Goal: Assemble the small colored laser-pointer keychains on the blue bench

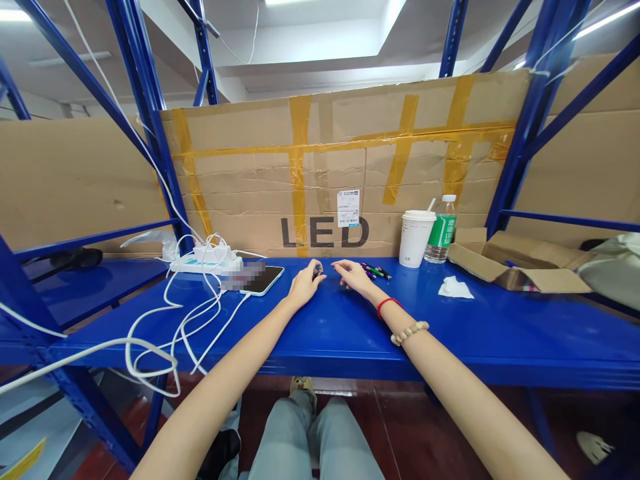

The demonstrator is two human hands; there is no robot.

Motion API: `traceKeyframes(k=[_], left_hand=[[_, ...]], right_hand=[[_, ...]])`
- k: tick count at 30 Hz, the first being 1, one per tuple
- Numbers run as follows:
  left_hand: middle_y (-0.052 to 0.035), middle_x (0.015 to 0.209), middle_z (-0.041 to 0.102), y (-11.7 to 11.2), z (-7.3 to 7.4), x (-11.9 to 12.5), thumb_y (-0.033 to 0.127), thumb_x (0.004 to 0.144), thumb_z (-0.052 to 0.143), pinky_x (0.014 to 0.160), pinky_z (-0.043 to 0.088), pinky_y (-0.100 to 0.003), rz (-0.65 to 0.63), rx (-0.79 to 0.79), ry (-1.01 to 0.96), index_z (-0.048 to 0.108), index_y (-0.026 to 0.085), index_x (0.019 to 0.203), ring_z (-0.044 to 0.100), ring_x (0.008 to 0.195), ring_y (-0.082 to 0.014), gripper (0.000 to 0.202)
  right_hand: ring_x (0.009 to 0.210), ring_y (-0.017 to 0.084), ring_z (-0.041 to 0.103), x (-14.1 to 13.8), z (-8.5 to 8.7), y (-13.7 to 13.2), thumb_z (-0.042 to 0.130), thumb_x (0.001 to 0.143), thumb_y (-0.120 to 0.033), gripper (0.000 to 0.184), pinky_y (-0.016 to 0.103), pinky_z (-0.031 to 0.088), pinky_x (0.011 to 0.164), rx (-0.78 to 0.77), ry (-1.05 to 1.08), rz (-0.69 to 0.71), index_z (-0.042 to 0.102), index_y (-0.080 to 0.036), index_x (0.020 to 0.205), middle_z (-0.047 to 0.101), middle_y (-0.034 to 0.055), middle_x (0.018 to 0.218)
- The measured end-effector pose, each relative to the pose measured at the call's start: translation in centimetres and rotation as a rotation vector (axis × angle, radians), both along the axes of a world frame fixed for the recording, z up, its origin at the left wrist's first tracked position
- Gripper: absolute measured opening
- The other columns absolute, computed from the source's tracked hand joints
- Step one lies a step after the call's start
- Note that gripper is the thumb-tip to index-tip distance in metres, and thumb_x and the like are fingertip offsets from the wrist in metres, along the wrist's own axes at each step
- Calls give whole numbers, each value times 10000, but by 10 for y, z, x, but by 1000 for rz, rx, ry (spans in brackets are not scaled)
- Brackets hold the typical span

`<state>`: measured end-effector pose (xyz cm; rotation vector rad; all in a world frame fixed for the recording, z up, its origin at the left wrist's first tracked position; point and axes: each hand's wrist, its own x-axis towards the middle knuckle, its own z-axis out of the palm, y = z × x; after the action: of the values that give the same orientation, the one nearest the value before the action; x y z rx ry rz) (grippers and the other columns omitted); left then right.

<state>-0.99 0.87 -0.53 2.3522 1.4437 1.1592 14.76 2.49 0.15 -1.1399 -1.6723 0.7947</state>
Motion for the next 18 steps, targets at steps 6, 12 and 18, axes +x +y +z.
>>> traceKeyframes(k=[6, 12, 18], left_hand=[[49, 692, 536, -1, 1, 0, 294, 776, 477, 591, 363, -228, 4, 0, -9, 392, 248, 886, 543, 666, -126, 147], [45, 722, 538, 1, 0, 1, 291, 751, 512, 603, 373, -226, -5, 18, 19, 398, 241, 863, 518, 664, -120, 167], [40, 747, 552, 6, -3, 1, 281, 734, 532, 634, 376, -227, -33, 25, 22, 407, 236, 853, 522, 699, -121, 178]], right_hand=[[382, 25, 454, 1, -5, 7, 493, 774, -248, 174, 116, 325, 277, 25, -49, 61, 611, -140, 841, 622, 54, 805], [370, 32, 470, 4, -10, 12, 536, 749, -267, 158, 117, 335, 291, 34, -97, 93, 607, -125, 754, 627, 49, 716], [379, 45, 495, 5, -9, 12, 538, 745, -241, 141, 137, 365, 329, 57, -132, 70, 616, -129, 783, 637, 50, 721]])
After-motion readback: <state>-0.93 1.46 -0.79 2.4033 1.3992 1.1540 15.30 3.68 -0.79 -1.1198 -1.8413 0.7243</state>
